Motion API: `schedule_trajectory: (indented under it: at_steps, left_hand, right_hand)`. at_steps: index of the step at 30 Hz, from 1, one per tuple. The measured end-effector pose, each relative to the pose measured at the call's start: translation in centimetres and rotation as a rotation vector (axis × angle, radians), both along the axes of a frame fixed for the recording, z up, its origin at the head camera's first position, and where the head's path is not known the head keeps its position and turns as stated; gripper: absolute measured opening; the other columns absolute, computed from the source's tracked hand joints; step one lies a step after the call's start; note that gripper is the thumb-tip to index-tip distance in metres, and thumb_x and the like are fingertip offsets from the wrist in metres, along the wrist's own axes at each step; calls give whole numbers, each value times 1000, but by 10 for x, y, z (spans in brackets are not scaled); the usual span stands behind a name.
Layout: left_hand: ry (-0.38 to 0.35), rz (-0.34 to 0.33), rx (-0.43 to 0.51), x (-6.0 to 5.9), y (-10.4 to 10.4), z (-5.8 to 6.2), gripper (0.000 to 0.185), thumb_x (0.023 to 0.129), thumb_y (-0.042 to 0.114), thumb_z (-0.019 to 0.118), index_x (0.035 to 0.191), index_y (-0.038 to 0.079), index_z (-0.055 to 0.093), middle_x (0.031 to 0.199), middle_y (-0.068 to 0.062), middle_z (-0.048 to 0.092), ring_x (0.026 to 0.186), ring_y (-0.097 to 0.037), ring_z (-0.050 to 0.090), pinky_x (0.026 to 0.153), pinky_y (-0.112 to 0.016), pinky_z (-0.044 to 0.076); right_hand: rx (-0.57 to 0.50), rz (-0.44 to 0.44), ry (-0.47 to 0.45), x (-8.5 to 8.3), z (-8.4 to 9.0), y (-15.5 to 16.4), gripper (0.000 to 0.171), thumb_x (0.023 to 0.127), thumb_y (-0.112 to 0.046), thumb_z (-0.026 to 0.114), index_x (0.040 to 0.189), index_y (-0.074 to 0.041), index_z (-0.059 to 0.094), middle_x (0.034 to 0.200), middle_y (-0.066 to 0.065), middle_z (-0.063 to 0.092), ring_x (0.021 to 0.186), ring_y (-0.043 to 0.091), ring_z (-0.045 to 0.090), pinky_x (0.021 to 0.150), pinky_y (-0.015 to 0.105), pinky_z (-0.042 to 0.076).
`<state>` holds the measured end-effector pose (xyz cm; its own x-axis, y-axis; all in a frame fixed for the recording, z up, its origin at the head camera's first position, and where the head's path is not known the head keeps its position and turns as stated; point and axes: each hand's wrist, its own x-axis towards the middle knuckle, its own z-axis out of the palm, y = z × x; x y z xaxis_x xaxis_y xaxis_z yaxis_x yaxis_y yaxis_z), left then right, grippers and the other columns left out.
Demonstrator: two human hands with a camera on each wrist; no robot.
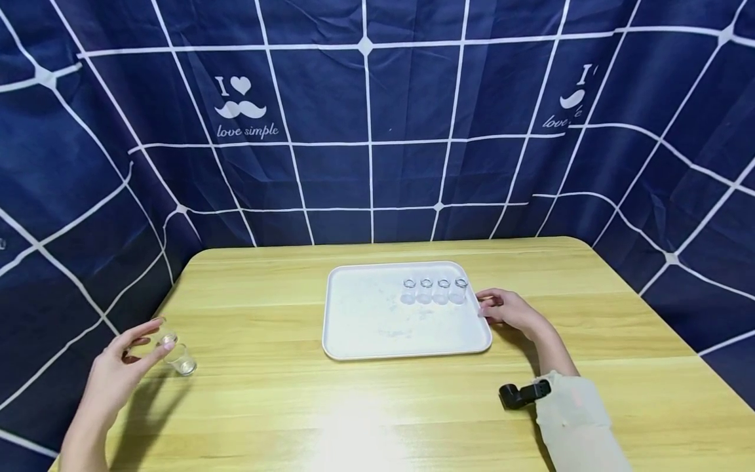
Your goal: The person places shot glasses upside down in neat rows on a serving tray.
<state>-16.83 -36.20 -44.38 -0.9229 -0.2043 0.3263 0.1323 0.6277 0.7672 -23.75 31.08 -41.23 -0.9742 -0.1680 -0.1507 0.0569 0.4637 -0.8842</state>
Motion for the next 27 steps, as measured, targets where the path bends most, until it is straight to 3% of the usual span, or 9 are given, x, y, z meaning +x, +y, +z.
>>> schedule_trajectory:
  at_steps: [7,12,15,20,27]
  left_hand:
    - [17,-79,66,22,25,20,45,84,14,68,126,12,55,109,27,53,95,6,44,70,-8,35]
    - [16,-129,109,33,41,33,42,82,4,67,117,26,60,103,33,52,92,8,44,68,-9,35]
    - [11,-135,91,35,44,30,43,81,3,68,115,29,60,105,35,49,91,9,43,67,-9,35]
    - [-2,-176,113,33,42,20,43,82,1,66,123,12,57,110,30,50,91,7,47,70,-7,38]
    - [-119,-148,124,35,38,9,41,83,9,68,122,9,53,96,28,52,84,10,49,70,-6,38]
  right_hand:
    - [32,-1,-3,0,1,1,44,87,-3,56,125,13,41,95,14,55,79,15,56,67,27,48]
    - [6,-2,-3,1,1,1,44,87,-2,56,125,15,41,93,13,56,79,15,57,70,27,50]
    - [0,0,0,1,1,1,44,87,-1,55,125,15,40,92,13,55,79,14,56,71,27,50]
    - [-5,-1,1,1,1,1,44,87,-1,55,125,16,40,92,12,55,79,14,56,71,27,50]
    - [-11,1,-3,0,0,1,45,87,-1,56,126,15,40,92,12,54,80,15,56,71,27,50]
